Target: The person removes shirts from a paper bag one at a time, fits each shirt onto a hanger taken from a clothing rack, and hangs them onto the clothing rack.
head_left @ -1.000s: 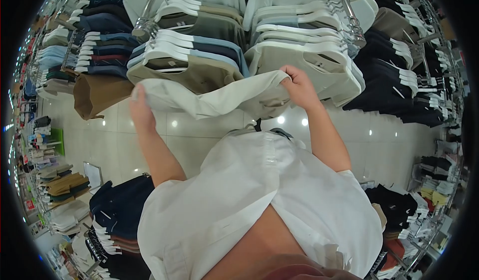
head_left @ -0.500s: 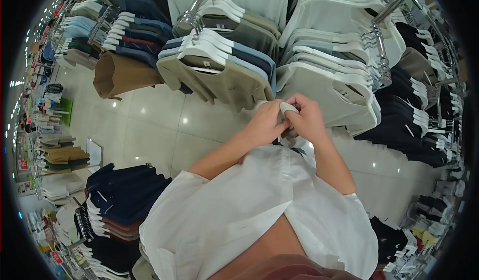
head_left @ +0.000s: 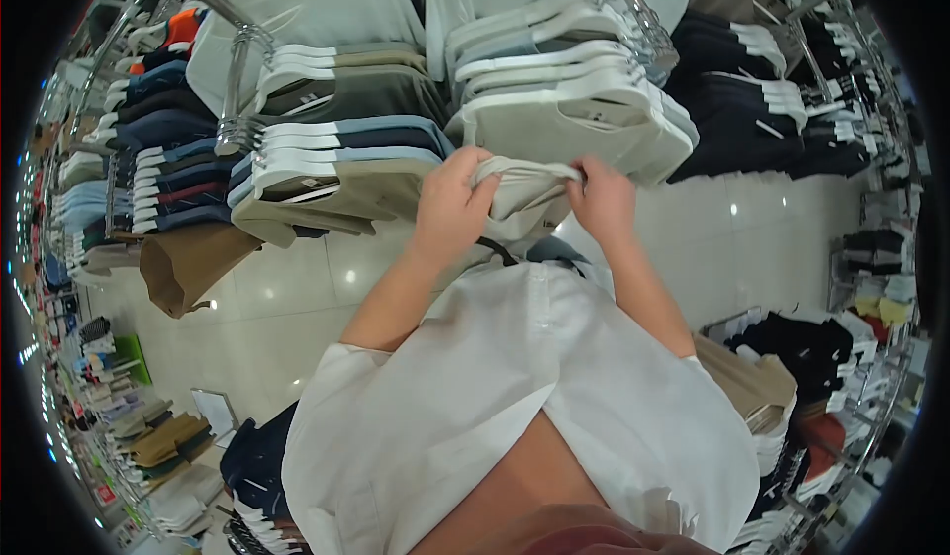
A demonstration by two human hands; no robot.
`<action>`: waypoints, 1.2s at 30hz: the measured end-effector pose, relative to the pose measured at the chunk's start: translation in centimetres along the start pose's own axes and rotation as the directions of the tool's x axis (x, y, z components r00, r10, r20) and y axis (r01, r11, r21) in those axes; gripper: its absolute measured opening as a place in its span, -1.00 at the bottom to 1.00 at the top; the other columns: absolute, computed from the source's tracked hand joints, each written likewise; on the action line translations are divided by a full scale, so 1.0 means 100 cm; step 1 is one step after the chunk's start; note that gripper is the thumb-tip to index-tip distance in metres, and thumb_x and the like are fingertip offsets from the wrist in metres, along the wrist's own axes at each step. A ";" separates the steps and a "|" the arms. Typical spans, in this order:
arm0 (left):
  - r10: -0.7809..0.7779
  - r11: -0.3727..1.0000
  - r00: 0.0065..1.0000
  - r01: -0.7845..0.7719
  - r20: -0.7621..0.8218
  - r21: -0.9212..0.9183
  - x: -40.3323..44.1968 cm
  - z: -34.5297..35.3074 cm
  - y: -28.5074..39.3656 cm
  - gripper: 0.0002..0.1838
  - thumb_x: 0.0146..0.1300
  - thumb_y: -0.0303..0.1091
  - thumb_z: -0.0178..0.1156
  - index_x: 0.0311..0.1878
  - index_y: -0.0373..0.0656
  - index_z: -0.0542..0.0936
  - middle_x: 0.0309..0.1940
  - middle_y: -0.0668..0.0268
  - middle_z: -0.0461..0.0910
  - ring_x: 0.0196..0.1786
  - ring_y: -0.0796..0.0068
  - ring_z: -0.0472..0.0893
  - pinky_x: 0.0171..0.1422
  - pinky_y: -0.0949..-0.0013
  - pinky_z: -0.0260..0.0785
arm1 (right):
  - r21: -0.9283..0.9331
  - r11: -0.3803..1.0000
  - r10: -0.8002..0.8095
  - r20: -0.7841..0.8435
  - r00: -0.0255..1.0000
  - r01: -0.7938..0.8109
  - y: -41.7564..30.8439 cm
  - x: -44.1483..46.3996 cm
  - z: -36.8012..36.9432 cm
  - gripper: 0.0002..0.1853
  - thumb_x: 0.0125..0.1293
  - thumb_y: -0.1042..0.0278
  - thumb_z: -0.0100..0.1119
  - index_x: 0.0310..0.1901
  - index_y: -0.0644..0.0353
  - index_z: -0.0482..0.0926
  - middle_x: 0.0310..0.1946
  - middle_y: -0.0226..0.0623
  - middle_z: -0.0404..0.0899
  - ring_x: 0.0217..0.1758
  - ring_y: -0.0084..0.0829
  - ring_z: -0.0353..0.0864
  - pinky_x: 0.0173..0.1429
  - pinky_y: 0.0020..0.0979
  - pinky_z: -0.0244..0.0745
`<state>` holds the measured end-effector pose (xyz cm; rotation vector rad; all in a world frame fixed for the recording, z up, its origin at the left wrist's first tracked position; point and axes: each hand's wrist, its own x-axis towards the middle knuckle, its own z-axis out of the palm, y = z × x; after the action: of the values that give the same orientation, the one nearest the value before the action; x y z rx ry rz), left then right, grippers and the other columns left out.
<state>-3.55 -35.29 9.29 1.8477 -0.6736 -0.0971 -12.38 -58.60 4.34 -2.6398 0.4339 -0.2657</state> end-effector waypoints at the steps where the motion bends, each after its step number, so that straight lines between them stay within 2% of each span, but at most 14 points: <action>1: 0.022 1.000 0.999 -0.022 0.028 -0.002 0.004 -0.001 0.001 -0.87 0.40 -0.44 0.28 -0.06 -0.27 0.62 -0.25 0.02 0.68 -0.21 -0.02 0.67 -0.08 0.17 0.49 | 0.035 0.999 0.040 0.003 0.999 -0.040 0.003 0.001 0.000 -0.73 0.34 0.30 0.33 0.05 0.08 0.70 -0.21 -0.17 0.76 -0.10 -0.01 0.75 -0.01 -0.06 0.64; 2: 0.047 0.999 0.997 -0.047 0.053 -0.003 0.008 -0.002 0.002 -0.85 0.39 -0.44 0.29 -0.06 -0.28 0.61 -0.24 0.00 0.66 -0.21 -0.10 0.66 -0.11 0.13 0.49 | 0.071 0.995 0.075 0.003 0.997 -0.075 0.004 0.005 0.000 -0.73 0.33 0.29 0.33 0.04 0.10 0.69 -0.21 -0.17 0.76 -0.10 -0.01 0.76 -0.01 -0.07 0.64; 3: 0.051 0.999 0.997 -0.051 0.060 0.004 0.009 -0.001 0.001 -0.84 0.38 -0.44 0.29 -0.05 -0.27 0.62 -0.22 0.02 0.68 -0.21 -0.07 0.66 -0.10 0.15 0.49 | 0.107 0.989 0.107 0.004 0.994 -0.107 0.006 0.008 0.001 -0.73 0.33 0.28 0.33 0.03 0.12 0.69 -0.21 -0.16 0.77 -0.11 0.00 0.76 -0.01 -0.09 0.64; 6: -0.065 0.997 0.998 0.065 0.021 -0.031 0.012 -0.005 0.004 -0.86 0.38 -0.44 0.30 -0.06 -0.25 0.63 -0.23 0.04 0.68 -0.21 -0.02 0.67 -0.09 0.16 0.50 | 0.534 0.839 0.090 0.058 0.994 -0.107 0.008 0.013 0.003 -0.74 0.33 0.30 0.35 0.01 0.15 0.67 -0.21 -0.12 0.77 -0.14 -0.02 0.77 -0.03 -0.14 0.63; 9: 0.029 1.000 0.999 -0.029 -0.041 -0.005 0.021 -0.015 -0.002 -0.85 0.35 -0.44 0.33 -0.07 -0.23 0.64 -0.26 0.08 0.68 -0.22 0.03 0.68 -0.10 0.18 0.50 | 0.629 0.772 0.017 0.125 0.992 -0.092 0.006 0.016 0.001 -0.74 0.30 0.32 0.38 -0.03 0.18 0.66 -0.21 -0.09 0.76 -0.19 -0.05 0.76 -0.05 -0.20 0.61; 12: 0.037 0.995 0.998 -0.041 0.045 0.092 0.025 -0.025 0.008 -0.84 0.29 -0.48 0.37 -0.10 -0.25 0.65 -0.26 0.20 0.70 -0.21 0.33 0.65 -0.03 0.34 0.49 | 0.479 0.878 -0.008 0.038 0.999 -0.011 0.003 0.020 -0.005 -0.76 0.23 0.31 0.47 -0.16 0.20 0.65 -0.29 -0.11 0.71 -0.27 -0.04 0.70 -0.14 -0.19 0.58; 15: 0.052 0.990 0.996 -0.060 0.067 0.129 0.024 -0.025 0.011 -0.81 0.22 -0.49 0.41 -0.11 -0.25 0.66 -0.26 0.16 0.71 -0.20 0.24 0.68 -0.02 0.31 0.50 | 0.278 0.920 -0.201 -0.270 0.942 0.276 0.010 0.019 -0.003 -0.70 0.15 0.28 0.58 -0.29 0.23 0.61 -0.40 -0.16 0.62 -0.35 -0.02 0.61 -0.23 -0.19 0.54; 18: 0.084 0.984 0.995 -0.091 0.048 0.155 0.023 -0.024 0.004 -0.80 0.20 -0.53 0.37 -0.09 -0.24 0.66 -0.22 0.12 0.70 -0.16 0.15 0.69 -0.01 0.29 0.51 | 0.329 0.889 -0.183 -0.380 0.907 0.317 0.013 0.022 -0.003 -0.58 0.14 0.15 0.66 -0.38 0.23 0.55 -0.53 -0.25 0.44 -0.49 -0.23 0.49 -0.35 -0.33 0.42; 21: 0.152 0.960 0.988 -0.151 0.013 0.235 0.022 -0.021 -0.003 -0.78 0.19 -0.59 0.28 -0.07 -0.24 0.67 -0.18 0.12 0.69 -0.13 0.11 0.68 0.02 0.27 0.51 | 0.272 0.875 -0.282 -0.386 0.878 0.401 0.017 0.027 -0.013 -0.64 0.04 0.22 0.66 -0.37 0.18 0.59 -0.47 -0.24 0.52 -0.40 -0.10 0.58 -0.30 -0.20 0.50; 24: 0.125 0.956 0.990 -0.103 -0.064 0.276 0.022 -0.024 -0.004 -0.72 0.20 -0.65 0.18 -0.03 -0.25 0.68 -0.16 0.12 0.68 -0.10 0.08 0.68 0.05 0.25 0.51 | 0.148 0.877 -0.421 -0.224 0.879 0.458 0.028 0.030 -0.027 -0.66 0.04 0.21 0.65 -0.33 0.11 0.61 -0.39 -0.32 0.56 -0.35 -0.14 0.62 -0.28 -0.19 0.54; 27: 0.133 0.870 0.980 -0.043 -0.150 0.490 0.015 -0.017 -0.001 -0.72 0.25 -0.60 0.22 0.00 -0.18 0.73 -0.13 0.14 0.69 -0.10 0.03 0.68 0.03 0.20 0.53 | 0.112 0.874 -0.465 -0.085 0.881 0.472 0.043 0.037 -0.035 -0.71 0.09 0.31 0.58 -0.21 0.06 0.62 -0.24 -0.36 0.59 -0.21 -0.17 0.69 -0.22 -0.18 0.61; 30: -0.047 0.976 0.972 0.094 -0.229 0.199 0.012 -0.001 0.001 -0.75 0.35 -0.59 0.18 0.01 -0.19 0.74 -0.17 0.19 0.71 -0.15 0.22 0.68 0.03 0.32 0.51 | -0.028 0.902 -0.431 0.009 0.902 0.431 0.054 0.042 -0.046 -0.72 0.16 0.43 0.45 -0.09 0.02 0.63 -0.10 -0.38 0.62 -0.04 -0.19 0.72 -0.13 -0.15 0.66; 33: -0.193 0.979 0.925 0.203 -0.327 -0.002 0.009 0.016 -0.007 -0.79 0.43 -0.56 0.16 0.02 -0.21 0.73 -0.18 0.22 0.75 -0.17 0.41 0.67 0.02 0.41 0.48 | -0.098 0.925 -0.369 -0.007 0.929 0.367 0.083 0.046 -0.048 -0.71 0.16 0.45 0.36 -0.06 0.02 0.64 -0.04 -0.34 0.62 0.04 -0.18 0.71 -0.07 -0.10 0.65; 36: -0.292 0.954 0.898 0.253 -0.329 -0.158 0.005 0.042 -0.017 -0.82 0.46 -0.52 0.18 0.02 -0.20 0.72 -0.18 0.26 0.77 -0.17 0.55 0.64 -0.02 0.45 0.46 | -0.117 0.976 -0.182 0.033 0.983 0.185 0.094 0.043 -0.070 -0.72 0.17 0.37 0.37 -0.05 0.03 0.64 -0.13 -0.30 0.68 -0.03 -0.13 0.73 -0.04 -0.05 0.64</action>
<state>-4.04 -38.65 6.31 1.7813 -0.1541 0.0118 -12.57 -70.84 6.67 -2.8017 0.2040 -0.2755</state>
